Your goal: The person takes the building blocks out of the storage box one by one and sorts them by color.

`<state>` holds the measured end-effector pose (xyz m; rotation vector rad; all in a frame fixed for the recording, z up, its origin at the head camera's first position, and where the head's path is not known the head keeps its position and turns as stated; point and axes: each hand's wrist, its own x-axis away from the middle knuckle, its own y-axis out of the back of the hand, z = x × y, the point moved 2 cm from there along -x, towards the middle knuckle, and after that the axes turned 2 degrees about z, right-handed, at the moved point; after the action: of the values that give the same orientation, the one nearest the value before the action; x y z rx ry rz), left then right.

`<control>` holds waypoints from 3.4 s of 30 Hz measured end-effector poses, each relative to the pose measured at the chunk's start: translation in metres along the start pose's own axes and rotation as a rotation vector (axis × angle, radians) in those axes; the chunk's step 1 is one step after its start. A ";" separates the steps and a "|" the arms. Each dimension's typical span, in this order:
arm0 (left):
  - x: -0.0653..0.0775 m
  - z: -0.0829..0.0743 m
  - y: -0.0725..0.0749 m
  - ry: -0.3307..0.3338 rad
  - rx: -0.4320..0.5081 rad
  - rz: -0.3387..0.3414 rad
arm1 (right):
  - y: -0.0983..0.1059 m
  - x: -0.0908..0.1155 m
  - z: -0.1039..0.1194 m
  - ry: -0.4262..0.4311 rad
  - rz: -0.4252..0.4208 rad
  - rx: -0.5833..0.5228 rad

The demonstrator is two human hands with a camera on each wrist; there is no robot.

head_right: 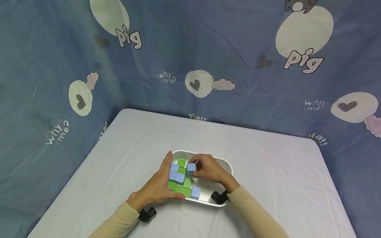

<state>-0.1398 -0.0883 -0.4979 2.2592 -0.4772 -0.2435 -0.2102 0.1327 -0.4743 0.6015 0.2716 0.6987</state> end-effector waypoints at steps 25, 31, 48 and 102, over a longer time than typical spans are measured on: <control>-0.004 -0.005 -0.005 0.022 -0.060 0.005 | 0.083 0.061 -0.003 -0.153 -0.308 -0.111; -0.002 -0.003 -0.002 0.044 -0.064 -0.013 | 0.095 0.072 -0.012 -0.204 -0.336 -0.073; -0.003 -0.005 -0.002 0.016 -0.079 -0.013 | 0.098 0.109 -0.049 -0.333 -0.414 0.089; -0.003 0.000 -0.002 0.014 -0.075 -0.021 | 0.095 0.101 -0.033 -0.193 -0.526 0.132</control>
<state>-0.1417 -0.0859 -0.4988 2.1925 -0.4300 -0.2518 -0.1990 0.2723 -0.4477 0.6820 0.2819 0.1148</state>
